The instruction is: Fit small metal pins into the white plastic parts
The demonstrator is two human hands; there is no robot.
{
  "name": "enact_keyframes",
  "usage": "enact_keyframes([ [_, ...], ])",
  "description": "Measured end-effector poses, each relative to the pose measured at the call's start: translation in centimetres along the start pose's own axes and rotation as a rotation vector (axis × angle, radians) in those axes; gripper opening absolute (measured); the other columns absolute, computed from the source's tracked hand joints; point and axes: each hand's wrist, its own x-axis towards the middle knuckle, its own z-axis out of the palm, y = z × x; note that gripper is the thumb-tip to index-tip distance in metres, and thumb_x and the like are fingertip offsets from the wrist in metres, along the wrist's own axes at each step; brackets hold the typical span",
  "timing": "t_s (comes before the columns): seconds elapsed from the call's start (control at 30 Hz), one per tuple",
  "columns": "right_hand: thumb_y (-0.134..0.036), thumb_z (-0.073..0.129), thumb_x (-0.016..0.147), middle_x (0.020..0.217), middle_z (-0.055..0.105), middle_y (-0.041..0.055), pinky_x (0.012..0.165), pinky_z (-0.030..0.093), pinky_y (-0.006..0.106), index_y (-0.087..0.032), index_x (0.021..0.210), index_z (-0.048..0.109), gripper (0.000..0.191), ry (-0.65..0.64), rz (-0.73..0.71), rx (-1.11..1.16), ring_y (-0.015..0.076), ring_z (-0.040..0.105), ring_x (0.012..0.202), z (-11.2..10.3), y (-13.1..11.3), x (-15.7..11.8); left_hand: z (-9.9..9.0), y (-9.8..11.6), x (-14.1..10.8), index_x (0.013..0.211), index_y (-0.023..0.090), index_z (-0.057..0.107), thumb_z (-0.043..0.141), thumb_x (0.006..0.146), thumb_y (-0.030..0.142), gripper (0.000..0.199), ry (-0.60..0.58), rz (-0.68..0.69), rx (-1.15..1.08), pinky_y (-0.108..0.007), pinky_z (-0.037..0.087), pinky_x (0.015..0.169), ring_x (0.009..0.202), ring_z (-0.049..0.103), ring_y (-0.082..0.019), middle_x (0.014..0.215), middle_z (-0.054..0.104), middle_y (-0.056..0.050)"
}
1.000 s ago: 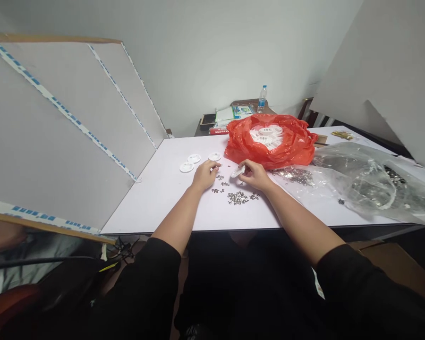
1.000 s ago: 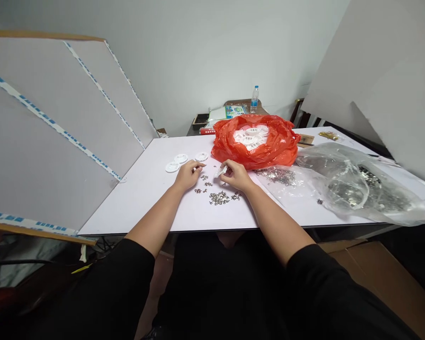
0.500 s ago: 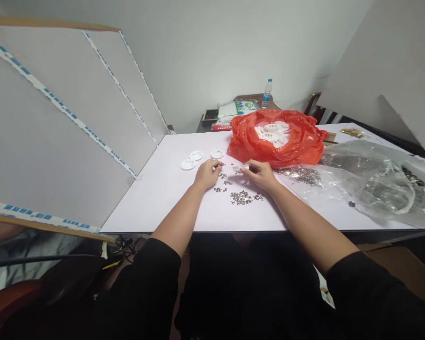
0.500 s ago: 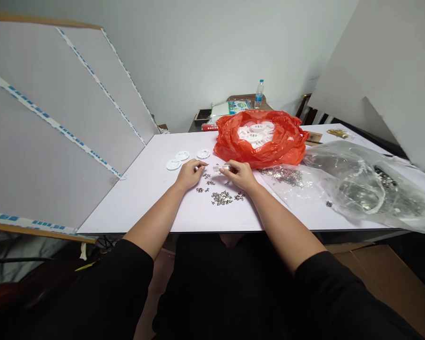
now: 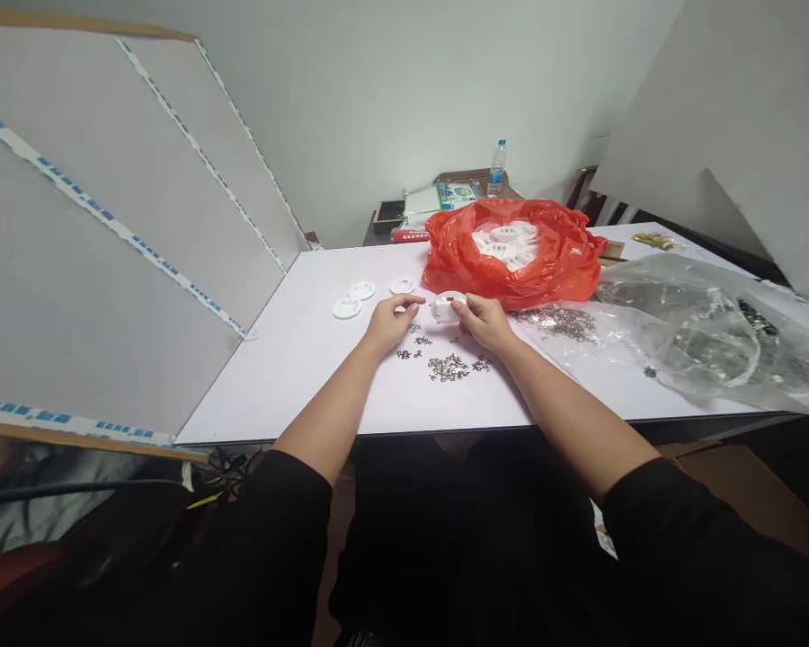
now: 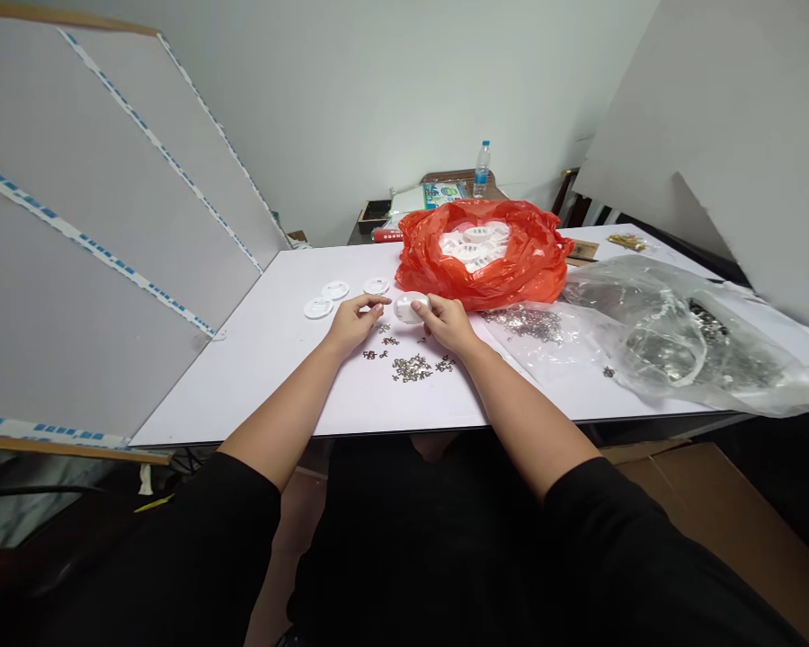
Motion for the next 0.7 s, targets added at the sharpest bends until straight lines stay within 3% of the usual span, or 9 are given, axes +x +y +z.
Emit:
enact_keyframes([
  [0.1, -0.092, 0.039, 0.077, 0.060, 0.057, 0.0051, 0.055, 0.038, 0.019, -0.008, 0.086, 0.059, 0.087, -0.026, 0.039, 0.065, 0.0072, 0.051, 0.053, 0.2, 0.0, 0.1, 0.4, 0.5, -0.2, 0.112, 0.017, 0.071, 0.065, 0.088, 0.032, 0.029, -0.110, -0.064, -0.226, -0.024, 0.035, 0.054, 0.054, 0.040, -0.006, 0.084, 0.064, -0.005],
  [0.27, -0.095, 0.043, 0.072, 0.057, 0.055, 0.0046, 0.047, 0.036, 0.019, -0.009, 0.086, 0.056, 0.088, -0.127, 0.109, 0.200, 0.0081, 0.050, 0.047, 0.6, -0.5, 0.0, 0.6, 1.1, -0.7, 0.110, 0.016, 0.068, 0.075, 0.080, 0.046, 0.043, -0.249, -0.073, -0.319, -0.022, 0.023, 0.044, 0.046, 0.032, -0.004, 0.071, 0.058, -0.002],
  [0.47, -0.095, 0.047, 0.069, 0.054, 0.055, 0.0050, 0.043, 0.035, 0.020, -0.010, 0.082, 0.053, 0.086, -0.173, 0.147, 0.269, 0.0082, 0.048, 0.042, 0.6, -1.3, -0.3, 0.5, 1.0, -0.8, 0.109, 0.014, 0.068, 0.078, 0.076, 0.047, 0.047, -0.255, -0.048, -0.314, -0.022, 0.025, 0.045, 0.050, 0.036, -0.003, 0.080, 0.062, -0.004],
  [0.7, -0.094, 0.048, 0.070, 0.055, 0.057, 0.0055, 0.040, 0.032, 0.019, -0.010, 0.081, 0.051, 0.085, -0.221, 0.163, 0.304, 0.0076, 0.048, 0.040, 0.8, -1.3, -0.2, 0.2, 1.0, -0.9, 0.112, 0.015, 0.068, 0.077, 0.077, 0.052, 0.052, -0.285, -0.046, -0.314, -0.023, 0.024, 0.044, 0.048, 0.035, -0.004, 0.075, 0.059, -0.004],
])
